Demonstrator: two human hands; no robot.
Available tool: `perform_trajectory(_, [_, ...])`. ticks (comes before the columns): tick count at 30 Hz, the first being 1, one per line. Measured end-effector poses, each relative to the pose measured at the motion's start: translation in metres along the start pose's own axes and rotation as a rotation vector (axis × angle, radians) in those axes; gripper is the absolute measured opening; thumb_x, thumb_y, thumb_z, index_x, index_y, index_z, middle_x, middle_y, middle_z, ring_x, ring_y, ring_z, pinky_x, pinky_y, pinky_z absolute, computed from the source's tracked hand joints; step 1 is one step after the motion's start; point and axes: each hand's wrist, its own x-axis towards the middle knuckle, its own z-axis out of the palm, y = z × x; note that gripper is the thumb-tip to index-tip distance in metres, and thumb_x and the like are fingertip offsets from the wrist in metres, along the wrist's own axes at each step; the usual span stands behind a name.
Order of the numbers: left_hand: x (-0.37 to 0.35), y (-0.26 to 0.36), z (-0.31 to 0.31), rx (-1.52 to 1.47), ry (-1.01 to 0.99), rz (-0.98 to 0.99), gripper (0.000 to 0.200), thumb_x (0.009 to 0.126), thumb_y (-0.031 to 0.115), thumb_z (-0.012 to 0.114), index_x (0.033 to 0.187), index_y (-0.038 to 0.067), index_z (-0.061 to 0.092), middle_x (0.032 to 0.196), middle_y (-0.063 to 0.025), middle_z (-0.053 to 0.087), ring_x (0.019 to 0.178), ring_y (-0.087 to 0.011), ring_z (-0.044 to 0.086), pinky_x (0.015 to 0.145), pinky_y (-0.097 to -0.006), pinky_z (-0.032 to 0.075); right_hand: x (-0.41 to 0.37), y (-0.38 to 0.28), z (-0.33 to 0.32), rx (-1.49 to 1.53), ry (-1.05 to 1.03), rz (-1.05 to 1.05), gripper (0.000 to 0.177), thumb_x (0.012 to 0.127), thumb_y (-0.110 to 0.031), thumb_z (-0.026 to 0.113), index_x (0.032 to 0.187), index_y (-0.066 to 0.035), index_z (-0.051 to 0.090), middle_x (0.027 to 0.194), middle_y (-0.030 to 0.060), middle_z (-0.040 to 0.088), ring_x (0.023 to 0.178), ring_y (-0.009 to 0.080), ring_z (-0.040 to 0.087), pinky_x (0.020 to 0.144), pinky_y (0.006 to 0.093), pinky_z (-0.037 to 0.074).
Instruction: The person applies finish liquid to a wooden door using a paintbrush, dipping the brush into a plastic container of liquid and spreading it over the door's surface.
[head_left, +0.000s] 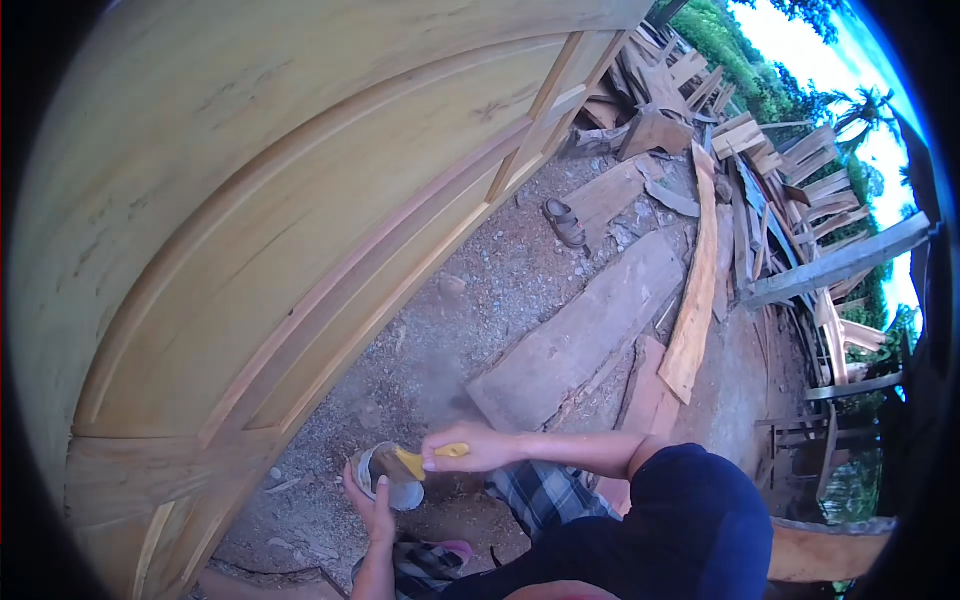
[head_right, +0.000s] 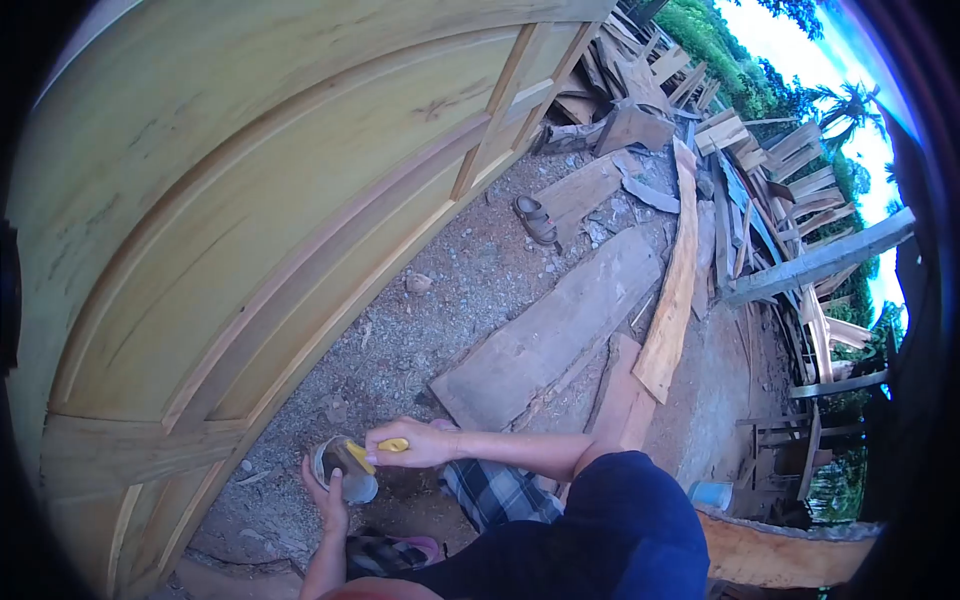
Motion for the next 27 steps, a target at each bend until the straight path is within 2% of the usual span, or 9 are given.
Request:
perform_trajectory(4, [-0.017, -0.021, 0.005, 0.278, 0.118, -0.167, 0.089, 0.083, 0.036, 0.073, 0.15, 0.002, 0.026, 0.148, -0.0247, 0.032, 0.138, -0.0388, 0.03, 0.116, -0.0469, 0.022, -0.043, -0.025, -0.05, 0.424, 0.243, 0.337, 0.022, 0.099, -0.026, 0.062, 0.092, -0.006, 0.064, 0.079, -0.0031, 0.062, 0.073, 0.0049, 0.058, 0.065, 0.0241, 0.047])
perform_trajectory(7, [-0.035, 0.0, 0.021, 0.27, 0.17, -0.267, 0.088, 0.082, 0.037, 0.075, 0.149, 0.002, 0.029, 0.146, -0.025, 0.037, 0.134, -0.0384, 0.037, 0.114, -0.0459, 0.026, -0.057, -0.06, -0.116, 0.159, 0.657, 0.119, 0.021, 0.098, -0.026, 0.063, 0.092, -0.006, 0.063, 0.073, -0.0033, 0.058, 0.071, 0.0044, 0.056, 0.063, 0.0237, 0.046])
perform_trajectory(10, [-0.045, 0.033, 0.044, 0.078, 0.188, -0.308, 0.083, 0.083, 0.036, 0.075, 0.146, 0.001, 0.035, 0.142, -0.0232, 0.043, 0.129, -0.0349, 0.045, 0.111, -0.0423, 0.033, -0.056, -0.139, -0.191, 0.074, 0.731, 0.118, 0.016, 0.095, -0.021, 0.066, 0.092, -0.005, 0.064, 0.078, 0.0012, 0.06, 0.073, 0.0079, 0.058, 0.066, 0.0253, 0.046])
perform_trajectory(12, [-0.05, 0.103, 0.066, -0.005, 0.09, -0.425, 0.082, 0.085, 0.036, 0.074, 0.147, 0.002, 0.034, 0.143, -0.0214, 0.042, 0.131, -0.0324, 0.043, 0.11, -0.0411, 0.034, -0.038, -0.198, -0.224, -0.172, 0.798, -0.338, 0.013, 0.091, -0.016, 0.07, 0.093, -0.005, 0.064, 0.088, 0.0063, 0.063, 0.078, 0.0144, 0.061, 0.068, 0.0297, 0.048])
perform_trajectory(15, [-0.042, 0.168, 0.087, -0.094, -0.04, -0.491, 0.084, 0.087, 0.039, 0.071, 0.149, 0.002, 0.028, 0.143, -0.0203, 0.041, 0.131, -0.0307, 0.043, 0.11, -0.0412, 0.034, -0.018, -0.271, -0.258, -0.211, 0.604, -0.613, 0.012, 0.089, -0.014, 0.071, 0.095, -0.005, 0.065, 0.096, 0.0077, 0.064, 0.083, 0.0201, 0.062, 0.073, 0.0331, 0.05])
perform_trajectory(18, [-0.03, 0.27, 0.115, -0.174, -0.18, -0.488, 0.086, 0.088, 0.041, 0.068, 0.151, 0.003, 0.023, 0.144, -0.0202, 0.04, 0.131, -0.0321, 0.044, 0.107, -0.045, 0.038, -0.014, -0.298, -0.317, -0.297, 0.413, -0.601, 0.011, 0.089, -0.014, 0.071, 0.095, -0.006, 0.067, 0.098, 0.007, 0.064, 0.086, 0.0207, 0.063, 0.076, 0.0333, 0.051])
perform_trajectory(21, [-0.027, 0.347, 0.122, -0.288, -0.192, -0.472, 0.085, 0.088, 0.04, 0.068, 0.151, 0.006, 0.024, 0.142, -0.019, 0.042, 0.128, -0.0326, 0.046, 0.102, -0.0465, 0.043, -0.037, -0.292, -0.414, -0.339, 0.591, -0.441, 0.011, 0.088, -0.014, 0.072, 0.094, -0.006, 0.07, 0.095, 0.0059, 0.066, 0.086, 0.0176, 0.064, 0.074, 0.0303, 0.052])
perform_trajectory(24, [-0.022, 0.383, 0.113, -0.28, -0.161, -0.427, 0.083, 0.088, 0.041, 0.068, 0.151, 0.009, 0.025, 0.14, -0.0174, 0.044, 0.124, -0.0307, 0.049, 0.097, -0.0448, 0.046, -0.068, -0.26, -0.498, -0.445, 1.066, -0.193, 0.013, 0.092, -0.017, 0.067, 0.093, -0.004, 0.068, 0.087, 0.0034, 0.064, 0.075, 0.0124, 0.061, 0.067, 0.0264, 0.048])
perform_trajectory(27, [-0.009, 0.42, 0.104, -0.307, -0.215, -0.436, 0.082, 0.087, 0.042, 0.067, 0.151, 0.011, 0.025, 0.139, -0.0146, 0.046, 0.121, -0.0281, 0.051, 0.093, -0.0412, 0.047, -0.071, -0.279, -0.517, -0.329, 1.15, -0.104, 0.015, 0.093, -0.019, 0.067, 0.092, -0.004, 0.067, 0.075, 0.0004, 0.061, 0.069, 0.008, 0.056, 0.062, 0.0243, 0.044])
